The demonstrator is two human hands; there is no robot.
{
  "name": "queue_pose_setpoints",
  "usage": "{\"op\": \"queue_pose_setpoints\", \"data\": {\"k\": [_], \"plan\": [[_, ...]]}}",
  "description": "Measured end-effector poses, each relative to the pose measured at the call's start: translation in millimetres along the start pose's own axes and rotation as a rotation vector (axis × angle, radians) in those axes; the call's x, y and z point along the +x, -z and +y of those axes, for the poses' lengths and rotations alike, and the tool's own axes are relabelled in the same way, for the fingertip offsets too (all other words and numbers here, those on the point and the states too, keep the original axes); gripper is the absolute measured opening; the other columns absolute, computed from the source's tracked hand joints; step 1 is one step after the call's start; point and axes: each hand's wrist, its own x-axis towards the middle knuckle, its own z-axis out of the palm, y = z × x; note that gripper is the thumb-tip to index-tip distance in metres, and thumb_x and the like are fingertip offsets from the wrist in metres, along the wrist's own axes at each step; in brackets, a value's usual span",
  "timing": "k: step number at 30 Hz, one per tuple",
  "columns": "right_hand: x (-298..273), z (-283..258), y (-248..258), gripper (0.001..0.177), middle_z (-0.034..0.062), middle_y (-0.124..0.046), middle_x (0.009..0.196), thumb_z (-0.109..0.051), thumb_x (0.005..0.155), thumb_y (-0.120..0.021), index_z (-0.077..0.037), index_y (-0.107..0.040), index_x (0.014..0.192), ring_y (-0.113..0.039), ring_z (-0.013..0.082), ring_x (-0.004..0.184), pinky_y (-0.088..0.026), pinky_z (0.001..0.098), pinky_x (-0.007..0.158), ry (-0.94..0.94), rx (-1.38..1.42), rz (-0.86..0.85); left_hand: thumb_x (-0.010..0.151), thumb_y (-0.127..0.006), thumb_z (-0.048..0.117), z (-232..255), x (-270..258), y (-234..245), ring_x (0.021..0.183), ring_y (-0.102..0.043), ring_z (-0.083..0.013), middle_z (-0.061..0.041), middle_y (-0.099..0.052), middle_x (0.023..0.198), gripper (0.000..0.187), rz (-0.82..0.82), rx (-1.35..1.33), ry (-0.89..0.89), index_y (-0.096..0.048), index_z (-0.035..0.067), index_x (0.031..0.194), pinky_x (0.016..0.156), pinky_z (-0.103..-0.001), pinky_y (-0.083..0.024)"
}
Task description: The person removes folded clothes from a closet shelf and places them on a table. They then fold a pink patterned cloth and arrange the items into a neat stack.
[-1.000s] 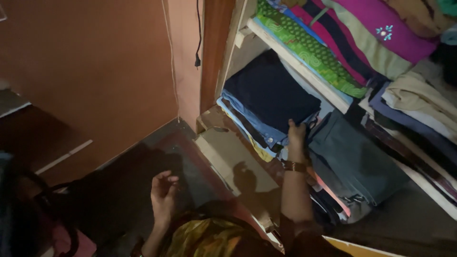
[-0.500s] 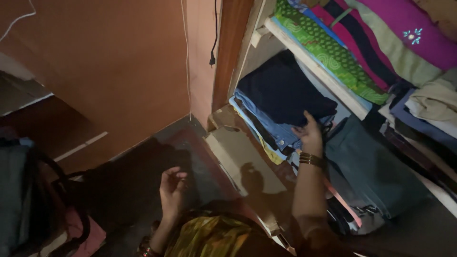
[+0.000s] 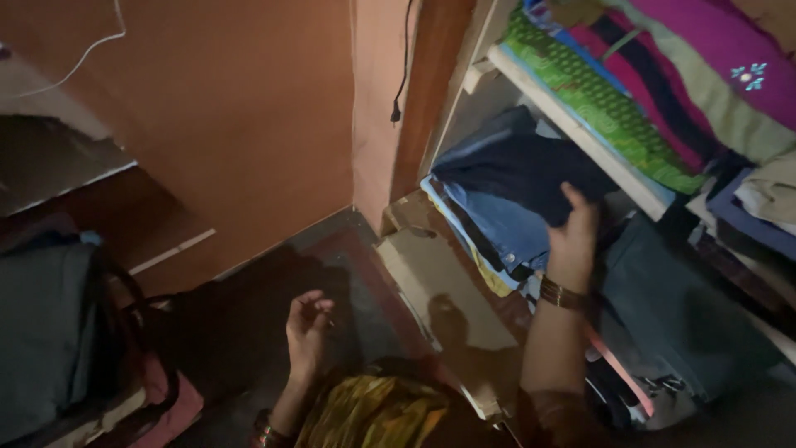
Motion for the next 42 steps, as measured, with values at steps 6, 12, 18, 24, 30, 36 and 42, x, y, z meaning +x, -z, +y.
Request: {"op": "queue_pose_setpoints", "data": {"k": [6,12,18,24,30,36,42], "plan": [[-76.1,-24.3,-111.9,0.03,0.0133,-0.073,0.119,-0.012,0.088,-0.068,-0.003,-0.068,0.117,-0.07,0.0334,0.116,-0.056,0.0557,0.1,-0.289,0.096,0.158,0.095,-0.067,0.015,-34.3,19.5,35.9,0.081,-0.066,-0.016,-0.008,-0.073,0.102,0.033,0.054,0.025,0.102,-0.059,0.005,0.125,0.07,-0.03,-0.056],[-220.3,8.3,-208.8,0.043,0.0169,-0.063,0.129,-0.008,0.087,-0.07,0.0,-0.059,0.128,-0.061,0.0327,0.12,-0.048,0.0434,0.108,0.125,-0.679,-0.378,0.092,-0.068,0.033,-60.9,36.8,66.0,0.083,-0.066,-0.0215,-0.009,-0.069,0.1,0.036,0.193,-0.428,0.413,-0.059,0.013,0.12,0.072,-0.039,-0.057],[-280.6,70.3,-324.7,0.054,0.023,-0.055,0.144,-0.006,0.091,-0.068,0.007,-0.05,0.14,-0.059,0.0334,0.131,-0.047,0.0438,0.117,-0.171,-0.283,-0.903,0.092,-0.059,0.058,19.2,5.8,144.8,0.108,-0.059,-0.0304,-0.014,-0.06,0.125,0.068,0.056,-0.829,0.52,-0.052,0.008,0.137,0.091,-0.046,-0.051],[-325.0,173.2,-454.8,0.075,0.0218,-0.059,0.136,-0.008,0.079,-0.064,0.005,-0.043,0.15,-0.063,0.0308,0.119,-0.05,0.0425,0.103,-0.97,-0.189,-0.953,0.092,-0.059,0.054,134.5,-42.2,271.7,0.129,-0.057,-0.0374,-0.021,-0.057,0.144,0.079,0.239,-0.971,0.258,-0.046,0.0,0.149,0.108,-0.05,-0.047],[-316.1,309.4,-569.6,0.079,0.0218,-0.057,0.141,-0.011,0.076,-0.071,0.011,-0.046,0.148,-0.057,0.0272,0.125,-0.044,0.0371,0.108,-0.791,-0.39,-1.527,0.09,-0.069,0.024,181.5,-77.1,398.0,0.118,-0.063,-0.0333,-0.017,-0.061,0.133,0.062,0.599,-0.79,-0.061,-0.047,0.004,0.145,0.1,-0.049,-0.054],[-280.8,475.7,-611.3,0.072,0.0133,-0.054,0.147,-0.01,0.081,-0.071,0.001,-0.049,0.148,-0.05,0.0244,0.135,-0.04,0.038,0.112,-0.402,-0.767,-1.547,0.091,-0.067,0.028,144.4,-48.5,452.3,0.111,-0.064,-0.034,-0.018,-0.061,0.13,0.062,0.717,-0.768,0.043,-0.044,0.007,0.145,0.091,-0.05,-0.057],[-346.1,552.1,-588.8,0.056,0.0156,-0.059,0.144,-0.026,0.09,-0.068,-0.013,-0.055,0.142,-0.057,0.0313,0.134,-0.047,0.0454,0.112,0.021,-1.066,-1.418,0.093,-0.068,0.025,91.7,-24.8,451.1,0.112,-0.066,-0.0327,-0.017,-0.064,0.129,0.055,0.619,-0.586,0.283,-0.049,0.003,0.139,0.089,-0.047,-0.057]]}}
